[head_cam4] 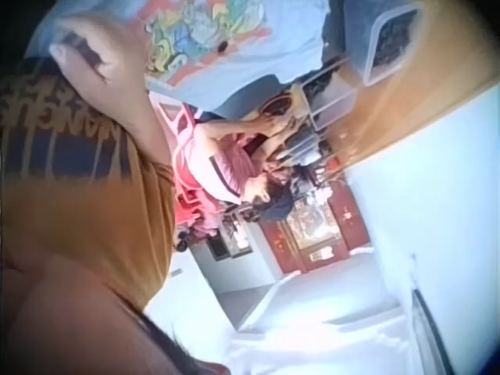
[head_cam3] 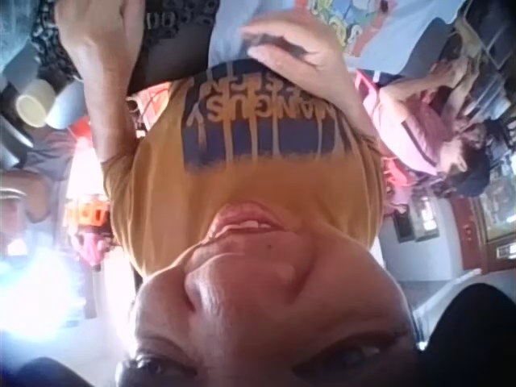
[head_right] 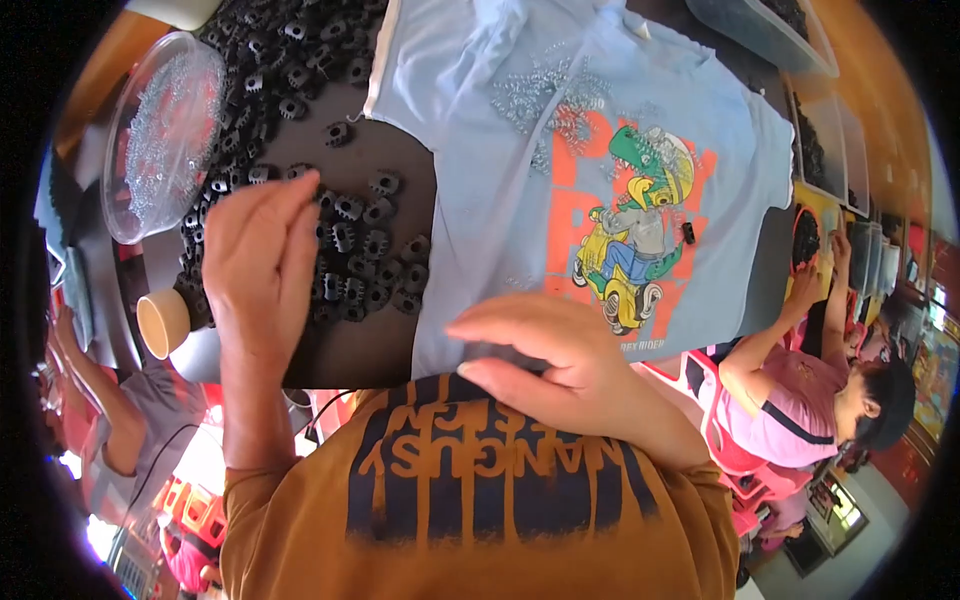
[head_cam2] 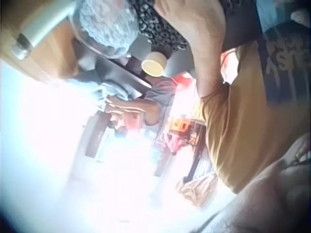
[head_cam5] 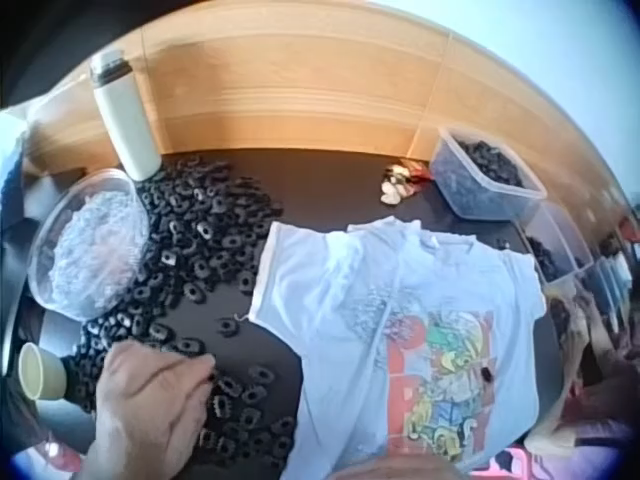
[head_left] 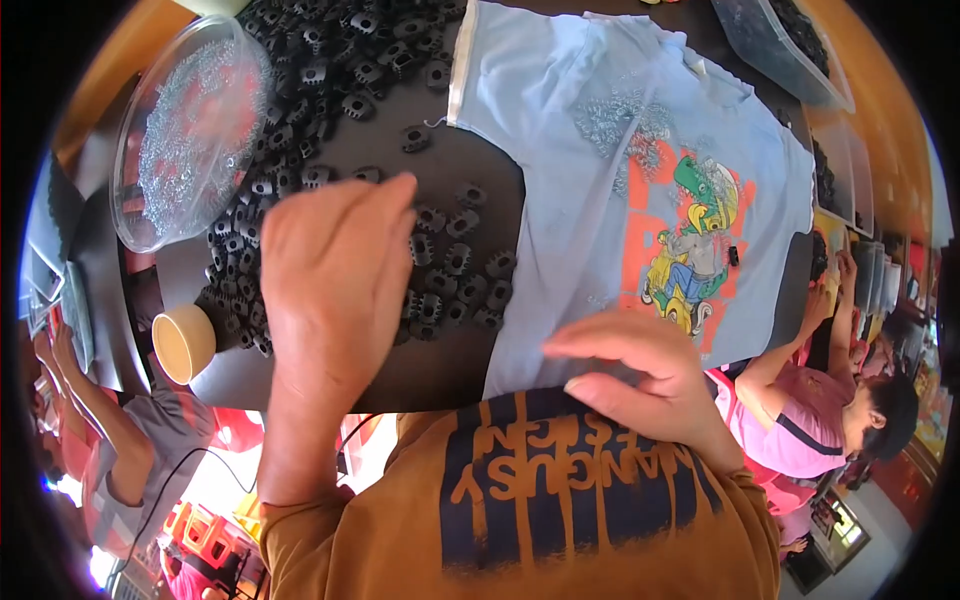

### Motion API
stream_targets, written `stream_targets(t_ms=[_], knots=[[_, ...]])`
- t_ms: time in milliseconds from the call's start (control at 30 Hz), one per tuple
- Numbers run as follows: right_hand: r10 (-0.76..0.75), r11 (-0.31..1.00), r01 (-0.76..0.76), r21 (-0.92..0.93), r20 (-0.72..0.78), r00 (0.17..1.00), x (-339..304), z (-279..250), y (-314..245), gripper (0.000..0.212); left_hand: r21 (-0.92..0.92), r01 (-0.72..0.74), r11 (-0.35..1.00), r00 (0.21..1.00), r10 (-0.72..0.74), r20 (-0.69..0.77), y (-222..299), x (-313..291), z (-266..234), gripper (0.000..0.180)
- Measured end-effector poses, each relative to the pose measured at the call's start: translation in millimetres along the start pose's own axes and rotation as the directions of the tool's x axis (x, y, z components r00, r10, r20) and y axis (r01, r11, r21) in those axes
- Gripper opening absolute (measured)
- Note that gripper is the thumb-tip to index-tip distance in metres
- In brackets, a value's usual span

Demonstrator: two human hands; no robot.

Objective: Assembling small plastic components by snapping a clear insert into a black housing.

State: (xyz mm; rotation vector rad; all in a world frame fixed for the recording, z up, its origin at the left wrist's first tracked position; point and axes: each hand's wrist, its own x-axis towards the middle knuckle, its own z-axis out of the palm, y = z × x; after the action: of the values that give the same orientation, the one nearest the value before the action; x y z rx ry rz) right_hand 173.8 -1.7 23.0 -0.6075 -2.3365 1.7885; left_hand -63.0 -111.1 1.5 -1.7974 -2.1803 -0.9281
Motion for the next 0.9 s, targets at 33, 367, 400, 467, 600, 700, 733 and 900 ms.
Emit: stream_targets(t_ms=[33,367,400,467,600,700,733,900], knots=[[-0.014,0.996,0.012,0.093,0.014,1.0,-1,5,3,0.025,0.042,-0.022,0.999,0.999,0.02,0.041,-3,8,0,0.027],[0.016,0.974,-0.013,0.226,-0.011,1.0,-2,10,2,0.02,0.102,-0.068,0.992,0.969,0.041,0.244,-21,31,19,0.015],[0.07,0.965,-0.052,0.258,-0.064,0.995,-5,10,4,0.02,0.049,-0.001,0.999,0.949,-0.015,0.314,-6,33,12,0.022],[0.148,0.916,-0.064,0.396,-0.186,0.971,-7,14,5,0.022,-0.198,0.046,0.979,0.945,0.022,0.326,16,27,0,0.023],[0.143,0.851,0.015,0.524,-0.259,0.955,2,15,-3,0.036,-0.692,0.34,0.637,0.901,-0.012,0.433,47,7,-10,0.03],[-0.169,0.903,0.242,0.354,-0.225,0.96,11,13,-3,0.036,-0.772,0.577,0.266,0.813,-0.099,0.574,59,-5,-15,0.028],[-0.19,0.925,0.252,0.285,-0.226,0.955,11,9,-1,0.033,-0.762,0.64,0.099,0.767,-0.132,0.628,61,-6,-11,0.026],[-0.182,0.881,0.278,0.384,-0.267,0.946,4,8,11,0.021,-0.703,0.689,-0.173,0.698,-0.1,0.709,69,-6,-7,0.019]])
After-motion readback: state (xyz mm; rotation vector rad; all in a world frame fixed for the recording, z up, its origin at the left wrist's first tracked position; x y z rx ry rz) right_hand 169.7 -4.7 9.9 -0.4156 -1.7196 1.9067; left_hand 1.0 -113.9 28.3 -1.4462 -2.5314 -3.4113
